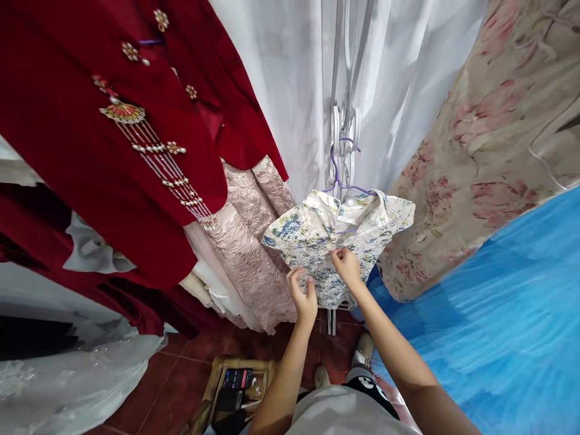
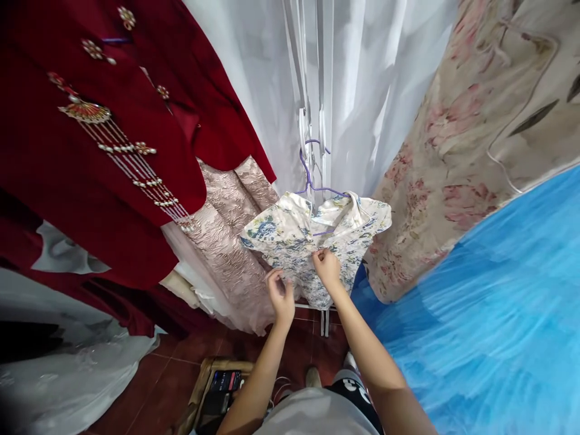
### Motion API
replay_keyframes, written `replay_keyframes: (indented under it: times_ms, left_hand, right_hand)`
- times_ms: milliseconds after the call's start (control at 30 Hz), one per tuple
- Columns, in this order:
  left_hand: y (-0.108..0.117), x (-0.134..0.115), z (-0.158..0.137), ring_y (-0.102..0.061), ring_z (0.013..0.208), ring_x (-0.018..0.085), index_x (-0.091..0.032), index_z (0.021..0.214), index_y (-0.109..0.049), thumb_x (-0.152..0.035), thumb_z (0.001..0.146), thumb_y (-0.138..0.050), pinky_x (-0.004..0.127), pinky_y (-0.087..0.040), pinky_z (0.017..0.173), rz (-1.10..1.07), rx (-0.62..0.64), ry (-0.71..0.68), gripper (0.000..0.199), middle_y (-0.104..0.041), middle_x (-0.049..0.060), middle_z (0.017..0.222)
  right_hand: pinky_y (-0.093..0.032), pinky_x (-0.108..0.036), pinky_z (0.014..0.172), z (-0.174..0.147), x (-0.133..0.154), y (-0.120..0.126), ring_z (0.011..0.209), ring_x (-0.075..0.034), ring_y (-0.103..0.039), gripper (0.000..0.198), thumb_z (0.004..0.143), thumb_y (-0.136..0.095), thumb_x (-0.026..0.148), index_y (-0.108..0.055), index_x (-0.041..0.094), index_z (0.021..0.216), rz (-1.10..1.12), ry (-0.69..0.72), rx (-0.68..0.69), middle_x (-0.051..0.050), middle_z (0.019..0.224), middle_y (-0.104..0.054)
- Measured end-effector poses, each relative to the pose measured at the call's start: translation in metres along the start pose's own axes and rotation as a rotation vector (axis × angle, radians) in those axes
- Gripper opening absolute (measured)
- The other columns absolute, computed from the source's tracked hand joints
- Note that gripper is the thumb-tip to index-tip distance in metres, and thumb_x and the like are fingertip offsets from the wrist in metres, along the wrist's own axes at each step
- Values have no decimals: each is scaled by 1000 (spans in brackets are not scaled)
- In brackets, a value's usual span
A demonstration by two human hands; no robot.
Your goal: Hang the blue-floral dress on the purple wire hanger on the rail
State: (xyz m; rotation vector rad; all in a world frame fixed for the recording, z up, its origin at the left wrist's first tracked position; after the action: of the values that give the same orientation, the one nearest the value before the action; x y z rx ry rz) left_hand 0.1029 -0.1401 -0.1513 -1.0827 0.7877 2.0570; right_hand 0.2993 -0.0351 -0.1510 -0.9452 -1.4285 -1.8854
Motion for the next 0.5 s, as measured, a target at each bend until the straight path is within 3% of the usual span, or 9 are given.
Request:
replay_keyframes:
  times_ms: [133, 267, 400, 500]
  left_hand:
    - [-36, -8, -7, -58, 116, 28, -23, 115, -54, -36, 98, -49, 43, -47, 101, -65, 167, -33, 22, -59, 14, 117]
    - [-46, -9, -4, -60, 112, 25, -21, 116, -56, -24, 96, -50, 41, -49, 98, -94, 200, -79, 21, -62, 12, 115]
    - [-54, -5, -3, -63, 113, 24, -20, 118, -60, -12, 88, -56, 42, -49, 102, -63, 339, -129, 31, -66, 11, 115]
    - [-66, -4, -11, -66, 111, 25, -21, 117, -63, -10, 82, -64, 42, -52, 100, -76, 491, -125, 36, -70, 9, 112]
  right_hand:
    - [-36, -30, 62, 11, 1, 4, 69, -26, -65, 26, 87, -57, 45, -61, 19, 86, 17, -6, -70, -8, 70, -71]
    - [-36, -29, 59, 15, 1, 9, 60, -22, -59, 20, 85, -54, 39, -57, 20, 78, 60, 20, -82, -4, 59, -63]
    - [-38, -28, 55, -17, -3, 13, 52, -18, -55, 25, 80, -59, 41, -50, 23, 65, 139, 46, -21, 0, 52, -57]
    - [-42, -27, 53, -58, -8, 22, 51, -18, -59, 30, 84, -59, 48, -58, 21, 72, 255, 58, 70, -1, 54, -63]
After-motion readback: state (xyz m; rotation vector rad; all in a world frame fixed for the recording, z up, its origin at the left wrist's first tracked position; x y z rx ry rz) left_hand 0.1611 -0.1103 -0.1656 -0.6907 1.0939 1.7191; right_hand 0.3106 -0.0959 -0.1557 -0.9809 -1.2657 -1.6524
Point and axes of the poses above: each hand's wrist, its own z-axis towards the middle knuckle, its own y-axis out of the back of the hand, x = y × z, the point moved 8 cm from there along z, towards the middle knuckle
